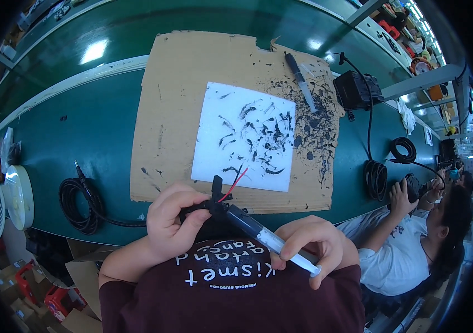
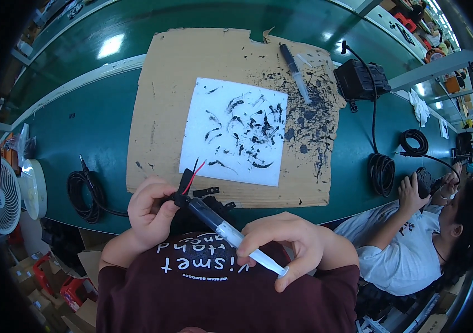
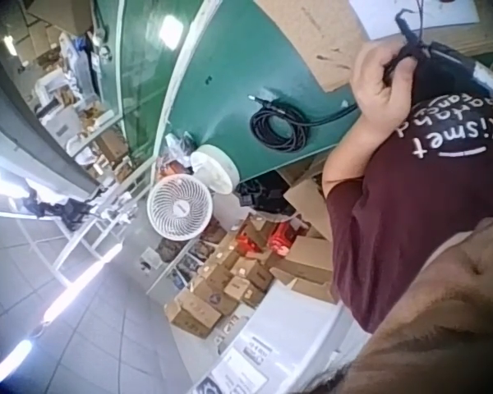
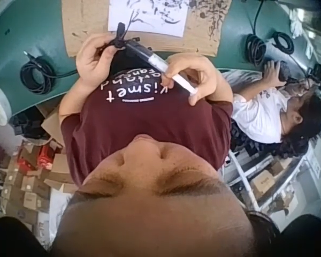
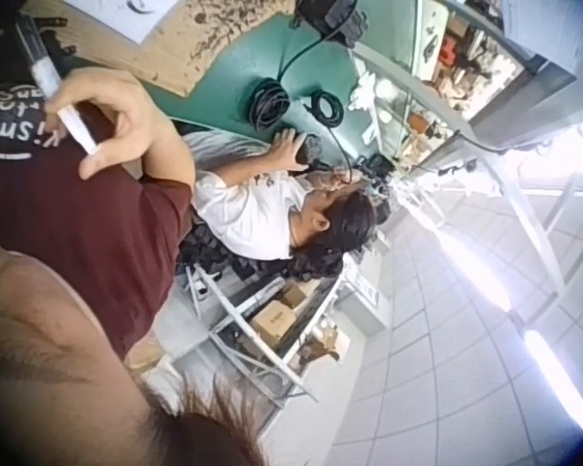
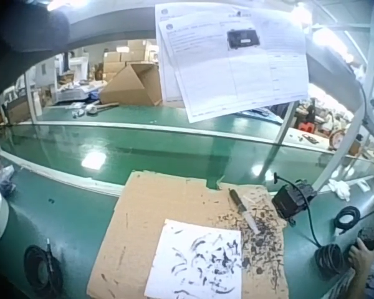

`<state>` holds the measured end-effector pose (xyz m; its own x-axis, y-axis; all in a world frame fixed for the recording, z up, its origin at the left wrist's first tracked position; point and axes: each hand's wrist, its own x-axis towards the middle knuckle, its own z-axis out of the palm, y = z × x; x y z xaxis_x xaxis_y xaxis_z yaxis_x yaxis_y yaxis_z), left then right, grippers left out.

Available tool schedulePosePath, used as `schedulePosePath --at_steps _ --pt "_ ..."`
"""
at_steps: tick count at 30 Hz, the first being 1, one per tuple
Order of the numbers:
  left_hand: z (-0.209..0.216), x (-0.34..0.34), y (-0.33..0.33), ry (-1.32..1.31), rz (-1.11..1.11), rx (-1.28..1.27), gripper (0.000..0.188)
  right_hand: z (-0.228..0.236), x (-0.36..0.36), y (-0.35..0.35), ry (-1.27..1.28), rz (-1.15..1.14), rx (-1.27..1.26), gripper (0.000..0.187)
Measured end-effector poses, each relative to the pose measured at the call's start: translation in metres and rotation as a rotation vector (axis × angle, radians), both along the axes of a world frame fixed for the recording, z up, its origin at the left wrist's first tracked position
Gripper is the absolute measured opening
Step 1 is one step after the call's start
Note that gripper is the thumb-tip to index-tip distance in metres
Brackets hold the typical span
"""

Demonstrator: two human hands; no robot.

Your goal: The person assembles and organizes electrical wire harnesses by hand, connecting electrical cables to connectors and other components at a production line station.

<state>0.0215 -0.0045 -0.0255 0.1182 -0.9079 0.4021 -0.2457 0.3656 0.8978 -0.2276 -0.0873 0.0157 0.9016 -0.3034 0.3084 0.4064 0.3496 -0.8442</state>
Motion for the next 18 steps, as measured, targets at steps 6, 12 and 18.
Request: schedulePosePath --at_steps 6,12,18 --pt "0.005 -0.001 0.001 -0.011 -0.024 0.017 0.012 -0.001 0.001 0.000 -0.019 0.003 -0.009 0.059" --pt "0.005 0.000 0.004 0.035 -0.073 0.095 0.013 -0.002 -0.001 0.001 -0.020 0.017 -0.005 0.060" --pt "0.014 0.025 0.019 0.498 -0.003 0.198 0.020 -0.006 -0.012 -0.021 0.453 -0.089 -0.407 0.057"
